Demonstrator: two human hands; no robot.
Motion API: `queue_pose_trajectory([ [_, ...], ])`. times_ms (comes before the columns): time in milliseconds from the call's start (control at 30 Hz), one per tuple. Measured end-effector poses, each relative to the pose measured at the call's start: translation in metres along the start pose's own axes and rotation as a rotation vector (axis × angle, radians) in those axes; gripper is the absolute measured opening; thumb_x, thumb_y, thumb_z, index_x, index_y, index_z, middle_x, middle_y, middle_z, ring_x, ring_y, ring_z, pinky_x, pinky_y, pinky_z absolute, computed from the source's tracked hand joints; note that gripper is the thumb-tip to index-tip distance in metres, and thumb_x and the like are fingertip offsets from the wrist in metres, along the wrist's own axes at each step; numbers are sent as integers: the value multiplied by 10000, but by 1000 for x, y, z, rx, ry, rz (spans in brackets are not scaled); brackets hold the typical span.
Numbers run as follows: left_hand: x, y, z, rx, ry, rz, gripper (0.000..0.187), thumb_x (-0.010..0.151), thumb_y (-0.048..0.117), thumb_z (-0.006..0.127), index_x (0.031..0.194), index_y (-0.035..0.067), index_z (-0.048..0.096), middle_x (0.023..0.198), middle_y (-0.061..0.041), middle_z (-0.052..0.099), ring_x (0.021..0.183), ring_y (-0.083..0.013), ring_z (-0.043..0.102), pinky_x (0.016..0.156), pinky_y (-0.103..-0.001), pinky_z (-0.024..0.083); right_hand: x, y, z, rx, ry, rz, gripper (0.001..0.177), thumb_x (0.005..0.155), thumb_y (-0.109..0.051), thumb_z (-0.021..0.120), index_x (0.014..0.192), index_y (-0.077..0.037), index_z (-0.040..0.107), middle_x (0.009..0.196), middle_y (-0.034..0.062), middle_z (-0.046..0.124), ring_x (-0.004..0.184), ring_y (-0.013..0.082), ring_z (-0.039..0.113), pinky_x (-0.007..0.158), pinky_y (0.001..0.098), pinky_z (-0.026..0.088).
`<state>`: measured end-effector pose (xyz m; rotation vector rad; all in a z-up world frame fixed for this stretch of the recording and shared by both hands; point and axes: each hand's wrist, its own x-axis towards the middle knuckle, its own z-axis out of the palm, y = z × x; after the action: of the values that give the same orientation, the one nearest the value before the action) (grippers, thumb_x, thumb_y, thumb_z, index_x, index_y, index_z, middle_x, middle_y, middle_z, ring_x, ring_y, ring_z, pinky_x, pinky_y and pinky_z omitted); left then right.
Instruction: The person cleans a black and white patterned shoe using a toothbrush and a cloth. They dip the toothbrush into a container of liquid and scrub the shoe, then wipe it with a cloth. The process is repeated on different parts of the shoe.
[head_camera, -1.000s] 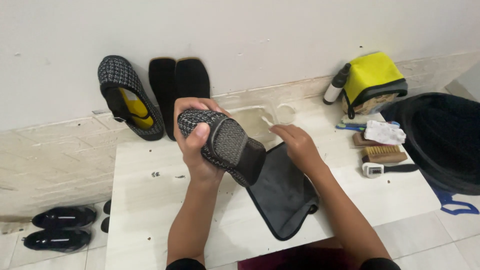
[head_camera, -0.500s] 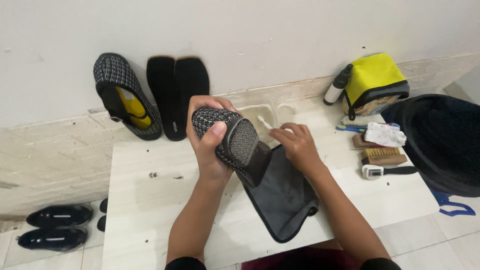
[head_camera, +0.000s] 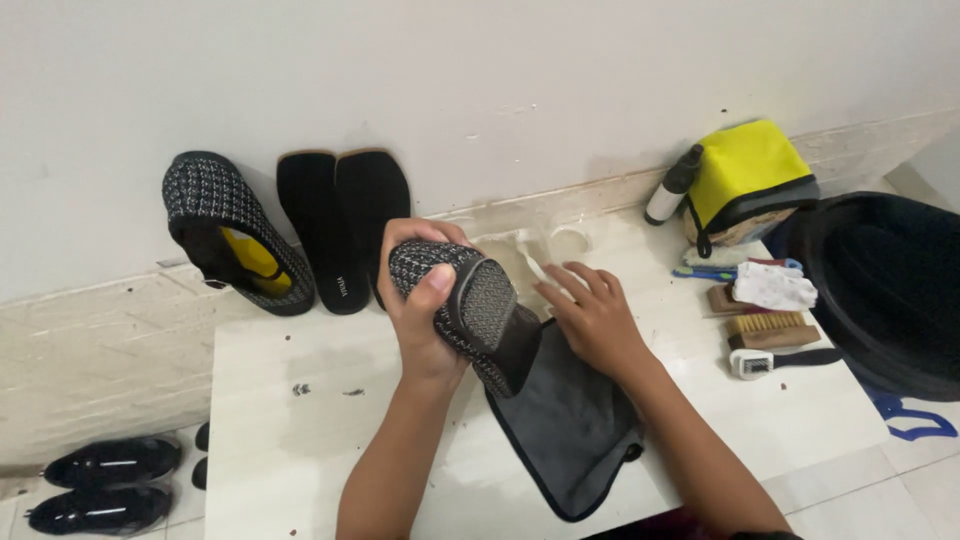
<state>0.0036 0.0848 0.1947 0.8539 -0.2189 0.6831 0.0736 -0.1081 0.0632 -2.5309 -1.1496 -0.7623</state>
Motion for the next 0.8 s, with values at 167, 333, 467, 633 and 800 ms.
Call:
queue_pose_trajectory([
  [167,2,-8,0,19,21,-48,384,766,309,688,957,51,478,833,-137,554,667,-196,614,494,-276,539,-10,13,-25,-31,94,126,410,815,-106,644,1215,-193,618,1168,42,629,1133,300,565,894,437,444],
  [333,-4,-28,1,58,35,-156,385,746,309,699,952,67,482,844,-124,561,647,-148,577,480,-240,505,-2,-2,-90,-39,-804,625,659,856,-661,555,1029,-41,694,878,200,744,851,353,744,724,443,566],
  [467,-13,-40,11,68,16,-225,393,739,325,711,940,78,481,828,-105,569,646,-139,582,488,-228,502,-17,-6,-65,-100,-882,414,776,679,-617,809,1168,-41,635,971,184,728,880,341,730,695,435,580],
  [633,-21,-48,8,-23,-81,-287,233,766,190,698,902,74,548,839,-112,578,659,-198,586,512,-302,515,-56,10,-67,175,-602,215,256,739,-359,734,781,-154,587,888,70,567,858,323,557,714,459,437],
  [800,-30,-51,13,-71,-132,-347,252,752,215,705,893,80,545,846,-125,564,671,-196,562,514,-289,492,-65,-1,-124,678,36,268,224,760,-206,746,715,-93,559,1226,116,503,1221,282,465,1024,425,397],
])
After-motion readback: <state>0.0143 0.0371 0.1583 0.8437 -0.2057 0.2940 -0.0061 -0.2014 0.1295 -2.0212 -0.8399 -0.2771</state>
